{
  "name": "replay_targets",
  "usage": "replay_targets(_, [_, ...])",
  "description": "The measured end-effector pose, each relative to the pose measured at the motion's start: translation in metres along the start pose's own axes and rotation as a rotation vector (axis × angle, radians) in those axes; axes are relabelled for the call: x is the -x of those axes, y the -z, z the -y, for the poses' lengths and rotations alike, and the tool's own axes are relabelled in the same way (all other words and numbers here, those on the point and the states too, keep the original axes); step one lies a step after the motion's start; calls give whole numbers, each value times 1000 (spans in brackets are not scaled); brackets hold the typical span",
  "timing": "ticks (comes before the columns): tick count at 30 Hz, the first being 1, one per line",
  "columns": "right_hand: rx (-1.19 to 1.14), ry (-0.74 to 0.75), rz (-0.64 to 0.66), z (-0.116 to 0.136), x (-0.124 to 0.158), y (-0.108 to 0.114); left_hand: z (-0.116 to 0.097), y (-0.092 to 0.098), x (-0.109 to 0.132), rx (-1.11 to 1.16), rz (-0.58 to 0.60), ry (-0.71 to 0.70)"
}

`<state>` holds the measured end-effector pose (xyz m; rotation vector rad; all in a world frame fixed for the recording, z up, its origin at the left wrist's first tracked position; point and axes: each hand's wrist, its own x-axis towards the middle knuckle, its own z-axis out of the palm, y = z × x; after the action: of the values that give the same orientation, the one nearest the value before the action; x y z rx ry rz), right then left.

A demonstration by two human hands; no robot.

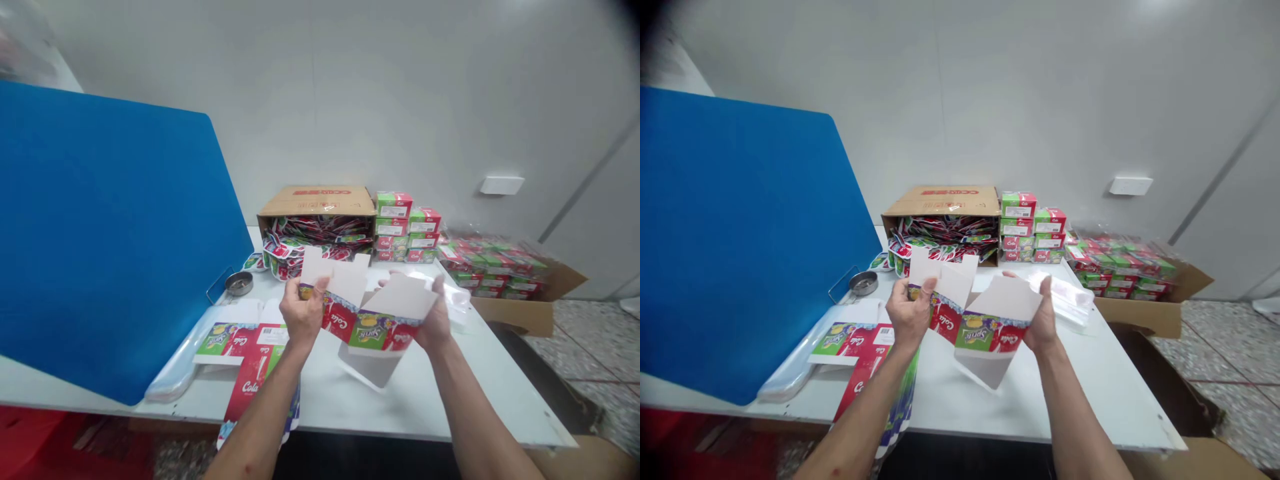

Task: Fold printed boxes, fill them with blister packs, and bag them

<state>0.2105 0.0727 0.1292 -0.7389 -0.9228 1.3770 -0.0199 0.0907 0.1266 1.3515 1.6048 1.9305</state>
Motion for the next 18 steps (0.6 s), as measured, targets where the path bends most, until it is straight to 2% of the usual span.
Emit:
replay_targets(3, [115, 62, -22, -8, 18, 19, 0, 0, 1, -21, -36, 19])
replay_targets(6, [262, 136, -203, -17, 17, 19, -9, -4, 11, 55, -1, 27])
replay_targets(9, [288, 312, -433, -20, 2, 14, -18, -7, 27, 177, 136, 12])
replay_targets(11, [317, 411, -506, -21, -7, 16, -21, -6, 39, 227, 273, -15])
replay_targets(13, [298, 410, -464, -24, -10, 19, -22, -4, 47, 260, 424, -93])
replay_targets(15, [179, 331, -371, -28, -8, 23, -20, -3, 53, 319, 537, -210])
replay_targets(18, [-1, 220, -248, -32, -1, 23, -17, -3, 55, 422, 563, -305])
